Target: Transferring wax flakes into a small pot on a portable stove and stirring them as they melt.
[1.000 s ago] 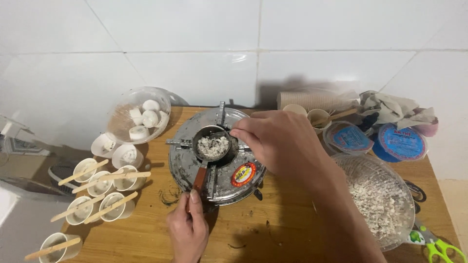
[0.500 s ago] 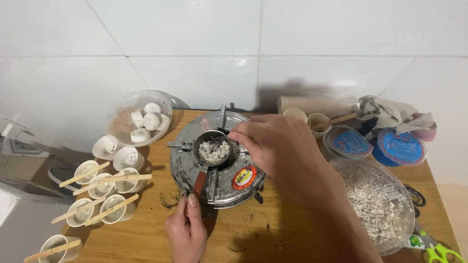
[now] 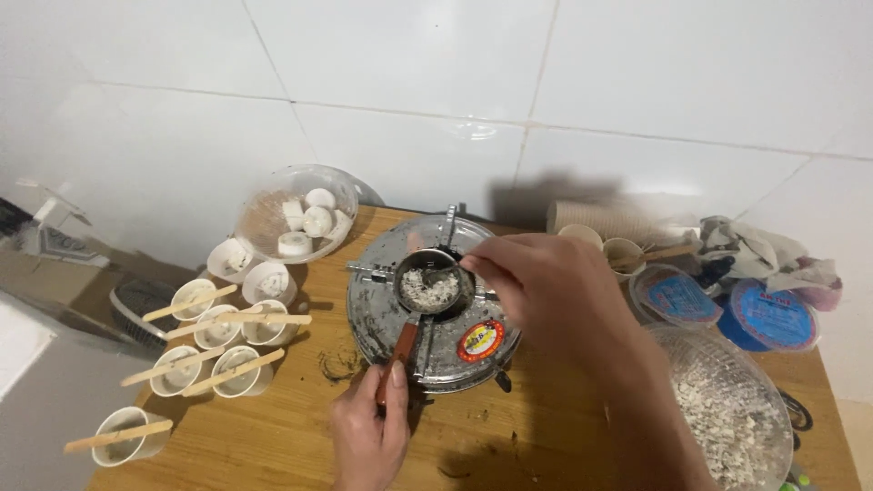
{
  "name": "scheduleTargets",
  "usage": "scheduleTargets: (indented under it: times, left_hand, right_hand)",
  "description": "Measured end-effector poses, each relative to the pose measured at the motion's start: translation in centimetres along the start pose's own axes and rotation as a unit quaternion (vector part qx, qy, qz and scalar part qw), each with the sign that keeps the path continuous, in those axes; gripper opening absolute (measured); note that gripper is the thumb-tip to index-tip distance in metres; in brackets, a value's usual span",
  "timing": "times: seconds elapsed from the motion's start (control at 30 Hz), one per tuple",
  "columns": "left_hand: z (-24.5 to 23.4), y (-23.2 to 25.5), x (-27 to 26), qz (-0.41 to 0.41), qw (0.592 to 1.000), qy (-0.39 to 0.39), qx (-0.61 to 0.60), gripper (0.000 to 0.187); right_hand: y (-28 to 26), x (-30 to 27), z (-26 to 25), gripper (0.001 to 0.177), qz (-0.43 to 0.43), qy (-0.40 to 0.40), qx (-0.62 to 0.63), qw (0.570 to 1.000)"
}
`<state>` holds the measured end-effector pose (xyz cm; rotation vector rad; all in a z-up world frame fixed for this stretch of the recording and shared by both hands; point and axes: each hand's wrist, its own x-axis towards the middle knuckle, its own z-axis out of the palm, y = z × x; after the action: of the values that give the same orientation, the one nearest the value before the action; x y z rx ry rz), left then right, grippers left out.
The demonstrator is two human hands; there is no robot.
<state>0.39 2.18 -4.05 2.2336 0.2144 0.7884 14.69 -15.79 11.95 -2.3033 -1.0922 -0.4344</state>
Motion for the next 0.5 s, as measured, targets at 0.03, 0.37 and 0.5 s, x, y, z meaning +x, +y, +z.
scheduleTargets:
  times: [0.03,0.37,0.5]
  left_hand:
    - [0.0,-0.1,0.0,-0.002,1.0,0.003,0.001,0.036]
    - [-0.2,0.0,0.1,0.014,1.0,-0.008,-0.006,0.038]
    - [-0.1,0.0,0.1,-0.006,1.0,-0.01,-0.024,0.041]
  right_hand:
    - [-0.3,0.1,-0.3,0.013,-0.003,-0.002,0.001,1.0]
    - [-0.5,-0.1,0.2,0.017,0.005,-0.024,-0.008,1.0]
    - [0.1,-0.1,1.4,0.013,-0.022,0.008,-0.038,0.999]
